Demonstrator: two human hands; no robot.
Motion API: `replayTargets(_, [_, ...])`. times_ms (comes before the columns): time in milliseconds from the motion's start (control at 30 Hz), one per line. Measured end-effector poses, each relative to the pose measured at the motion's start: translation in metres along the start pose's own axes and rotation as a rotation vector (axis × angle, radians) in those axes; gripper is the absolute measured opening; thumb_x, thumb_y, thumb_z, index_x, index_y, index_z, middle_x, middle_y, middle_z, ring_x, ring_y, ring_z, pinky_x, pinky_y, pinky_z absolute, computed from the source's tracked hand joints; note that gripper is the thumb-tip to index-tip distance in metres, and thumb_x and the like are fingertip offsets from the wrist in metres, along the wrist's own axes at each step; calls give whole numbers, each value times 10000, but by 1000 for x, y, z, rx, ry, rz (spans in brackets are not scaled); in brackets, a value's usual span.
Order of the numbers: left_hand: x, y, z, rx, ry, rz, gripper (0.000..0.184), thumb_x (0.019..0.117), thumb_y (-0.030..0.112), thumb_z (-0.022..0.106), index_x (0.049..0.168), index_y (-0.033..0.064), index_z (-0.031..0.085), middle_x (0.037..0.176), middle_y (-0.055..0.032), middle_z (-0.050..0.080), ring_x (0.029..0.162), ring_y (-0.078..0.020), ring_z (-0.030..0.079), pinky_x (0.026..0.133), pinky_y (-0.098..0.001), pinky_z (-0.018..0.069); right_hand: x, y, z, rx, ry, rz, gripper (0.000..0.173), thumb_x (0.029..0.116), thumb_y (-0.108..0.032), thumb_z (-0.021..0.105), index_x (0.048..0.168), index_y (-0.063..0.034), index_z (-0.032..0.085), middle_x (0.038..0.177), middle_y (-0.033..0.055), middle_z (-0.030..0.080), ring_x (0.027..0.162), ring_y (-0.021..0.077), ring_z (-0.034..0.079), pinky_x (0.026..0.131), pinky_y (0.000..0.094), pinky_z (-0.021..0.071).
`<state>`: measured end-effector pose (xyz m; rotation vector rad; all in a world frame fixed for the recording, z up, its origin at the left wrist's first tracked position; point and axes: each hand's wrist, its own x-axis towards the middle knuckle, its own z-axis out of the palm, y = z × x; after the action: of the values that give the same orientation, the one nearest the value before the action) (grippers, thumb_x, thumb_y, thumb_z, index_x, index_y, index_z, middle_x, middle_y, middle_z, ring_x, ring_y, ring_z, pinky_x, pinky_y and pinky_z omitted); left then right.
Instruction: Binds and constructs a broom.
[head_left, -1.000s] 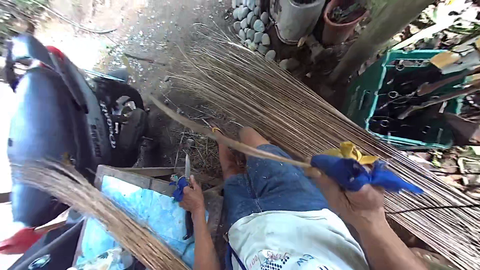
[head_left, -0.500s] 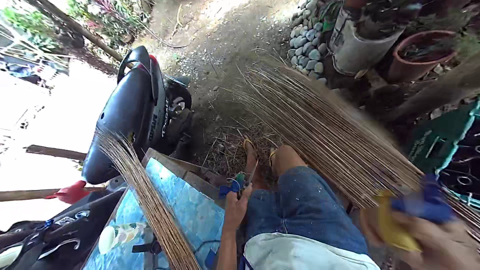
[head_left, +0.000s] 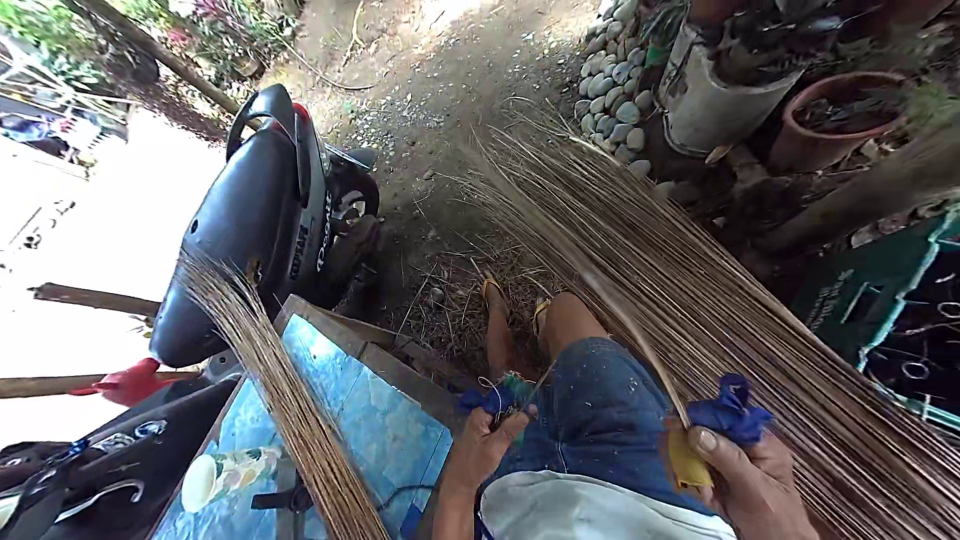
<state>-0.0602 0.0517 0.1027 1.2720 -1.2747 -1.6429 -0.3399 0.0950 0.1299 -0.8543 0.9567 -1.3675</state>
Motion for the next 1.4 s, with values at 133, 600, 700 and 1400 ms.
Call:
replayTargets(133, [-5,10,13,-111,-78,-41,411,908,325,745,1204,66,627,980,118,720,801,59,653,710,-160,554,-1,30,10,-163,75,507,137,1015,-141,558,964,-98,678,572,-77,617,420,-5,515,399,165,438])
replayTargets(600, [6,11,30,-301,-367,-147,261,833,469,802,857,241,675,755,177,675,618,99,581,560,-108,470,-13,31,21,328,-94,660,186,1002,-219,597,942,-157,762,524,-97,554,387,-44,453,364,132,389])
replayTargets(700, [15,11,5,-647,-277,-28,475,862,524,751,1222,217,732,1086,33,754,666,10,652,549,-153,519,-23,27,7,169,-39,626,185,997,-159,593,928,-169,763,523,-78,571,386,-28,460,367,148,398])
replayTargets(1400, [64,188,-218,-513,189,676,812,1051,593,25,1317,54,571,555,40,497,376,-37,402,353,-165,389,-99,19,-171,365,471,57,269,1062,-352,519,1006,-203,735,551,-125,574,420,-48,482,415,106,395])
